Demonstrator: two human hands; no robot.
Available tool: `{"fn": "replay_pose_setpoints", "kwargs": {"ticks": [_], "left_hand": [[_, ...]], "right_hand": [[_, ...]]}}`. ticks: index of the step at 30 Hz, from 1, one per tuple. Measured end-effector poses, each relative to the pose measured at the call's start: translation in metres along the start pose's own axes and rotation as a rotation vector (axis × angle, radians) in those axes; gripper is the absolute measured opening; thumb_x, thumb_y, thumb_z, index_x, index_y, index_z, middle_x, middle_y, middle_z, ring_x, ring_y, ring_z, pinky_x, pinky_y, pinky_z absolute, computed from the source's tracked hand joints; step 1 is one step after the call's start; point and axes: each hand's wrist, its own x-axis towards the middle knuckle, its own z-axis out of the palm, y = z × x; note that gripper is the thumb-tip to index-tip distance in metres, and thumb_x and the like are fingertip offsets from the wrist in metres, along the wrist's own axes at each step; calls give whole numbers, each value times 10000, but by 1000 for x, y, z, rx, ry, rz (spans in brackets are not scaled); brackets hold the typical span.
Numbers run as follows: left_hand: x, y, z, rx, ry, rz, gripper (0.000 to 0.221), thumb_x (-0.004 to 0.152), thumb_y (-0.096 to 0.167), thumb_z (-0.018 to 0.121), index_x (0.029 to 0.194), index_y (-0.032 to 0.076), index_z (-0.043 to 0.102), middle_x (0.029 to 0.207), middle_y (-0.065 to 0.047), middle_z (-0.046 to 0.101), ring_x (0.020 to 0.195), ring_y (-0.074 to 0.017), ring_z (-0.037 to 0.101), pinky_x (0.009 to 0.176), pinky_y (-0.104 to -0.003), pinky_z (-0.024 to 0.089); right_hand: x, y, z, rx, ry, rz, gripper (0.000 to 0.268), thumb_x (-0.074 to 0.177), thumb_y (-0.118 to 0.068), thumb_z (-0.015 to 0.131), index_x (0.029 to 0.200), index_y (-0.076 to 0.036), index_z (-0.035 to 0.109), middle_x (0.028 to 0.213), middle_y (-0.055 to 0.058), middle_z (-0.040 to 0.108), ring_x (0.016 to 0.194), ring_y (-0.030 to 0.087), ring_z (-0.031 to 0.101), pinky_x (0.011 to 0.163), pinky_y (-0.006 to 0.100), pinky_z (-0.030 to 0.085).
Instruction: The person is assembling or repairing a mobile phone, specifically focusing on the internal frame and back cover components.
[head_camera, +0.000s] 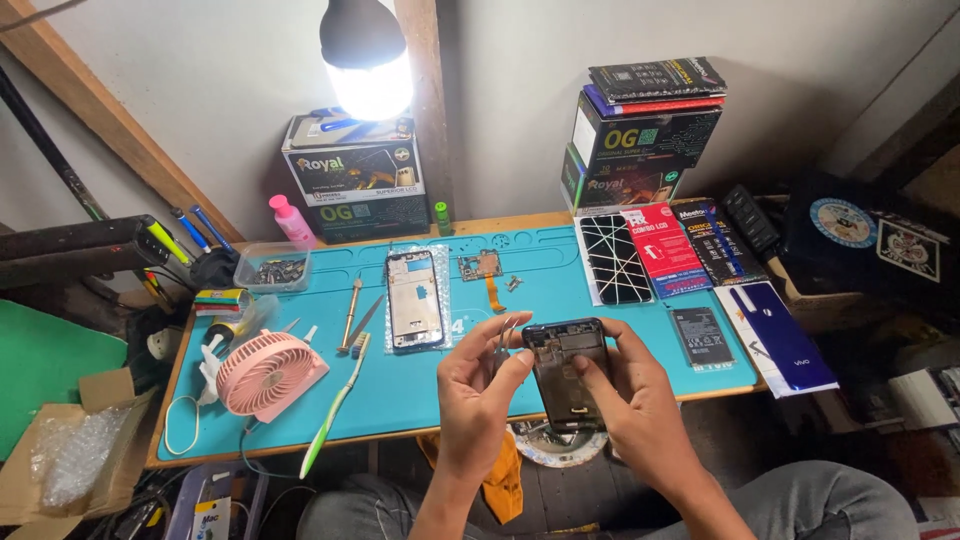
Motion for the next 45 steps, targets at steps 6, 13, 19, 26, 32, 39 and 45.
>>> {"fn": "replay_pose_setpoints", "kwargs": {"ticks": [6,13,19,26,32,39,45], "left_hand": [[-1,3,3,50,10,-5,275,982,124,739,1221,24,832,874,-10,699,553,-55,305,500,-299,343],[-1,17,17,99,149,-96,196,994,206,772,1123,72,836,606,43,421,537,-76,229,471,-309,240],[-6,3,44,161,303,-374,190,963,190,802,1026,25,871,889,-39,704,796,-137,580,731,-315,538],[4,-51,66,183,335,-625,227,894,132,906,1083,6,903,851,-79,789,739,-152,665,736,-278,610],[1,-60,82,234,443,-570,282,853,132,937,1116,29,928,882,-87,839,736,-161,688,696,-318,597],[-21,-52,106,476,487,-175,61,821,195,946,818,135,956,450,10,412,413,-65,312,452,-266,282],[-28,-50,96,282,401,-176,103,783,33,918,879,52,946,784,24,823,406,-57,334,438,-266,252]], "right_hand": [[2,9,-8,-43,-23,-112,255,1022,-161,646,1273,-123,670,1033,126,840,953,218,826,882,430,755],[4,-9,-10,-27,61,45,326,1013,-153,639,1329,-106,704,1080,121,868,1014,216,822,929,411,711],[16,-29,-24,14,280,423,818,944,-249,683,1707,-178,397,1574,13,654,1530,134,543,1161,371,452],[33,-40,-43,305,274,528,844,1000,-120,639,1750,-250,275,1594,114,652,1433,249,625,1197,443,472],[34,-24,-58,152,154,478,856,931,-271,707,1705,-332,348,1677,5,576,1526,179,580,1224,425,479],[21,-33,-35,119,166,491,776,894,-286,758,1640,-308,544,1453,64,769,1360,185,711,1078,402,593],[14,-42,-25,234,236,431,616,921,-138,759,1531,-184,683,1356,61,823,1160,233,717,922,421,565]]}}
